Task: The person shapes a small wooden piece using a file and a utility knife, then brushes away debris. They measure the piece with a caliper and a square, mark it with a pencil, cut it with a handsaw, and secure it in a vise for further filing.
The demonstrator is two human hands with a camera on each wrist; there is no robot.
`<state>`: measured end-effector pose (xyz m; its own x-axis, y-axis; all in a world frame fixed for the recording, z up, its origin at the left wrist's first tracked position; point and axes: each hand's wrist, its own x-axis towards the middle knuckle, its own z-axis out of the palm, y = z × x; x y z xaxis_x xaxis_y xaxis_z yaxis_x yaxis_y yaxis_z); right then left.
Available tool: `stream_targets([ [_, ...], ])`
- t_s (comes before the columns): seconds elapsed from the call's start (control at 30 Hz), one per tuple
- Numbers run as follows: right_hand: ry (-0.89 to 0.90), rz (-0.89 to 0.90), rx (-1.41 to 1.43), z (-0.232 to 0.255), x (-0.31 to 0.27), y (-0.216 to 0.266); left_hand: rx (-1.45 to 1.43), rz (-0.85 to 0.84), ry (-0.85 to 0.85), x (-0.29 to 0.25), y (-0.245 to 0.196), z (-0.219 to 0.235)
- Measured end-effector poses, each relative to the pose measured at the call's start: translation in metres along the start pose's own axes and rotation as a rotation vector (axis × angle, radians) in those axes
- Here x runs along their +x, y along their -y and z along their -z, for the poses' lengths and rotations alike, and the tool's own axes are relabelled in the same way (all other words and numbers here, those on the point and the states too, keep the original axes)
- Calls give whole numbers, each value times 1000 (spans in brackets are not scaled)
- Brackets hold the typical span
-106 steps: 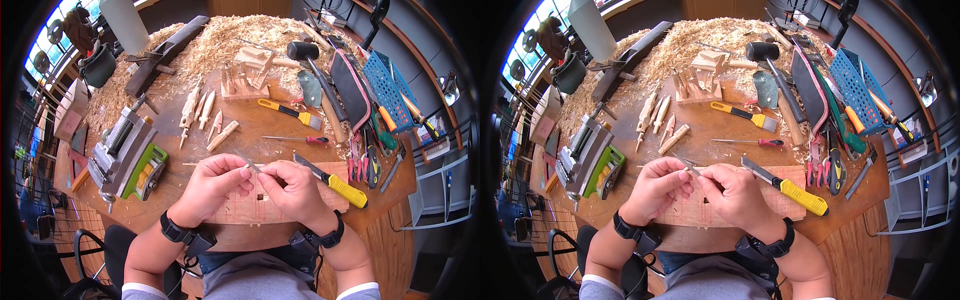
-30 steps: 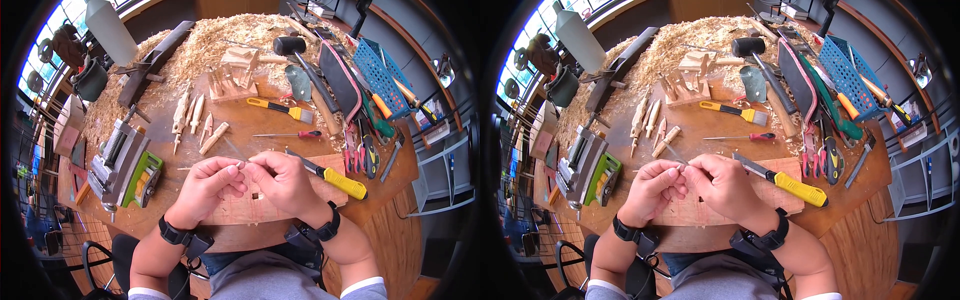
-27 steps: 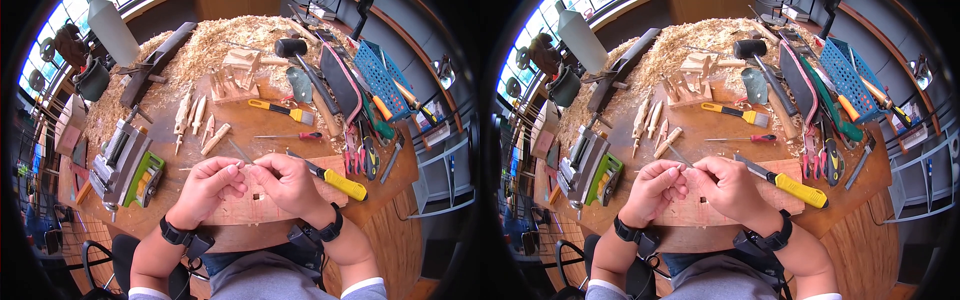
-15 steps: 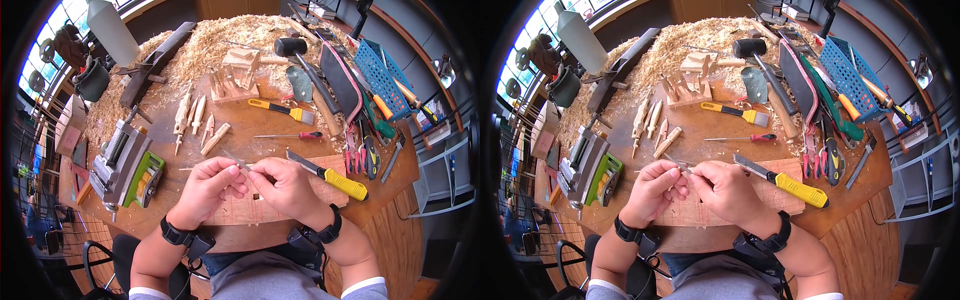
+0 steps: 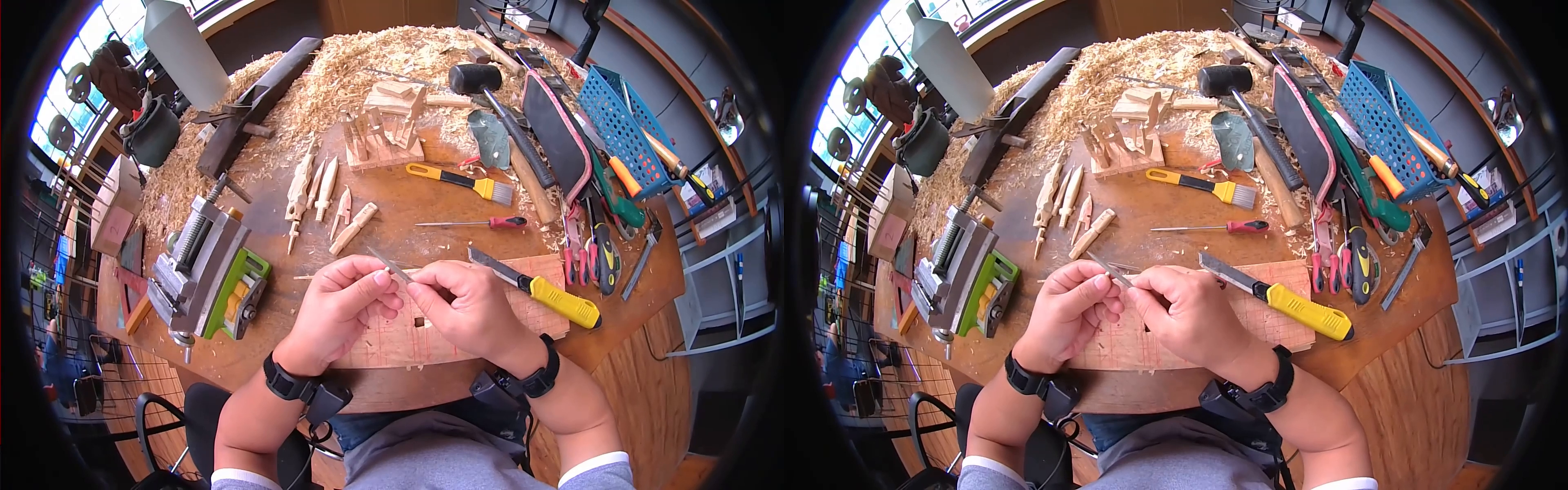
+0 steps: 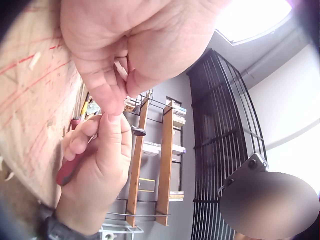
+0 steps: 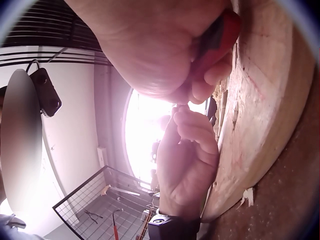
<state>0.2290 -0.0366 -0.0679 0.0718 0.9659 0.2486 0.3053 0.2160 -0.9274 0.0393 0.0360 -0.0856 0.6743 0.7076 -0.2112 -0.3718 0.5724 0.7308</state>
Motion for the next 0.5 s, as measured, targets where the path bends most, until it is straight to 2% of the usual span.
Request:
stream_targets([
  [0.3, -30, 7, 26, -4, 6, -1, 93, -28, 4, 2, 0, -3],
  [0.37, -112, -156, 122, -3, 5, 0, 74, 6, 26, -1, 0, -3],
  [0.5, -48, -242, 181, 1, 0, -5, -42, -24, 65, 1, -3, -2],
])
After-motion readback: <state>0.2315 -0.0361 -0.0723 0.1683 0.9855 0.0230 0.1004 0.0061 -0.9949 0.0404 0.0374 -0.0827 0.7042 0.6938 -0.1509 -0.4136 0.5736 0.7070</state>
